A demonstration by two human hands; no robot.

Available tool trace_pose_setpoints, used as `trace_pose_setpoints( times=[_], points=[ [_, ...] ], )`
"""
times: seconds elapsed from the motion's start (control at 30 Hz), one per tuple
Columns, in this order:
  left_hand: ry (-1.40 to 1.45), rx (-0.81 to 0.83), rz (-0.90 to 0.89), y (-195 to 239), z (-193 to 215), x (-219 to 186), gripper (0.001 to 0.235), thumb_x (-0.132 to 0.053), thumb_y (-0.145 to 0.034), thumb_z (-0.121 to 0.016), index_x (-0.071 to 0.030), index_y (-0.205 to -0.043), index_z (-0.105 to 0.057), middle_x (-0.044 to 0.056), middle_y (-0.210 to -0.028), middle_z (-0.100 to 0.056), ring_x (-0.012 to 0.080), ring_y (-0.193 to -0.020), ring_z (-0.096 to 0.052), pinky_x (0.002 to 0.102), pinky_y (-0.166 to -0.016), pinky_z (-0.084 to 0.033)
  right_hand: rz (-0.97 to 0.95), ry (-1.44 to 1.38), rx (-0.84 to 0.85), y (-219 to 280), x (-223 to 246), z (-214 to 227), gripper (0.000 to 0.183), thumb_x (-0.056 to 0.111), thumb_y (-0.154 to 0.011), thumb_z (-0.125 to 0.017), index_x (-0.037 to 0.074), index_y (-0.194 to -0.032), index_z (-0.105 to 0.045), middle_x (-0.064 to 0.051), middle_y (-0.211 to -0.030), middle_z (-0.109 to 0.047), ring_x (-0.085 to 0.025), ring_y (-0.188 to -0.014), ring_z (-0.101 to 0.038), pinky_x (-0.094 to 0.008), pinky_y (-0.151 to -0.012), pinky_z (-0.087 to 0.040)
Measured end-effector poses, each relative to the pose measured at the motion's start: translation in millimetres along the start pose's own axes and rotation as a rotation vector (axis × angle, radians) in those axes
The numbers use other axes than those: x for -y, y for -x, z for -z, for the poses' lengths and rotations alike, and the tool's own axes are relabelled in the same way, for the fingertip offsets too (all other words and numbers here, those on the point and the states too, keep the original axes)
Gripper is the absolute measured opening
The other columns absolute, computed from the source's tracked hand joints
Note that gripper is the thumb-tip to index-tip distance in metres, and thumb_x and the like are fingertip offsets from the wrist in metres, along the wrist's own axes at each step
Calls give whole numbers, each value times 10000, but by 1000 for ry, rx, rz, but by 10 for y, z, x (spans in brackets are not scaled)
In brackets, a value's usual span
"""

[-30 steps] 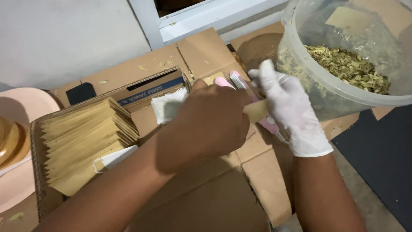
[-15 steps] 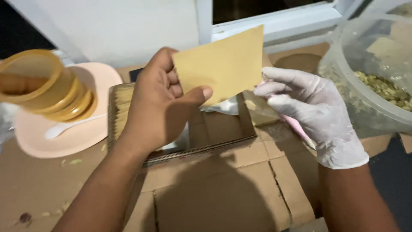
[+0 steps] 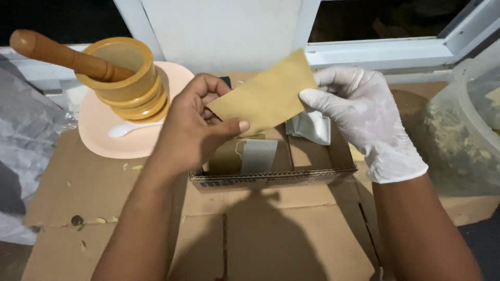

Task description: Folding and heat-sealing small paper bags

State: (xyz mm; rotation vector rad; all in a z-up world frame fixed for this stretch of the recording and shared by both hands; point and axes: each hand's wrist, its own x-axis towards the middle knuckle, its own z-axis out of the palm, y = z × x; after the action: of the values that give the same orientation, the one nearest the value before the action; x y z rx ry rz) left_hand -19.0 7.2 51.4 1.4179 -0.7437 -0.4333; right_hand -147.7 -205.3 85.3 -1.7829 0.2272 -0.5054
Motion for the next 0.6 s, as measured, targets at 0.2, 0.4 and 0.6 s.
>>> trace_pose_setpoints(
  times=[0.2,0.4,0.6],
  points=[
    [-160,92,71,15,192,-236,251,-40,-843,-731,-115,-977,-533,35,-855,-623,79,-550,-486,219,-437,-371,2,-103,103,39,-117,-179,506,70,-849,-721,71,-1346,-621,14,-741,-690,-65,-547,-615,-203,-488,-540],
    [-728,300,167,13,54,-463,482,-160,-879,-576,-228,-1355,-600,32,-1471,-586,252,-1116,-662,426,-808,-562,443,228,88,177,-528,-251,779,218,-916,-741,275,-1567,-317,-71,-1329,-632,-171,-1060,-574,-327,-995,-509],
    [-569,207,-108,8,-21,-328,490,-102,-876,-628,-125,-1342,-477,-9,-691,-554,137,-616,-478,283,-590,-375,256,82,-9,293,-618,-304,528,14,-837,-785,121,-1331,-633,41,-952,-679,-56,-941,-613,-237,-1020,-505]
  ],
)
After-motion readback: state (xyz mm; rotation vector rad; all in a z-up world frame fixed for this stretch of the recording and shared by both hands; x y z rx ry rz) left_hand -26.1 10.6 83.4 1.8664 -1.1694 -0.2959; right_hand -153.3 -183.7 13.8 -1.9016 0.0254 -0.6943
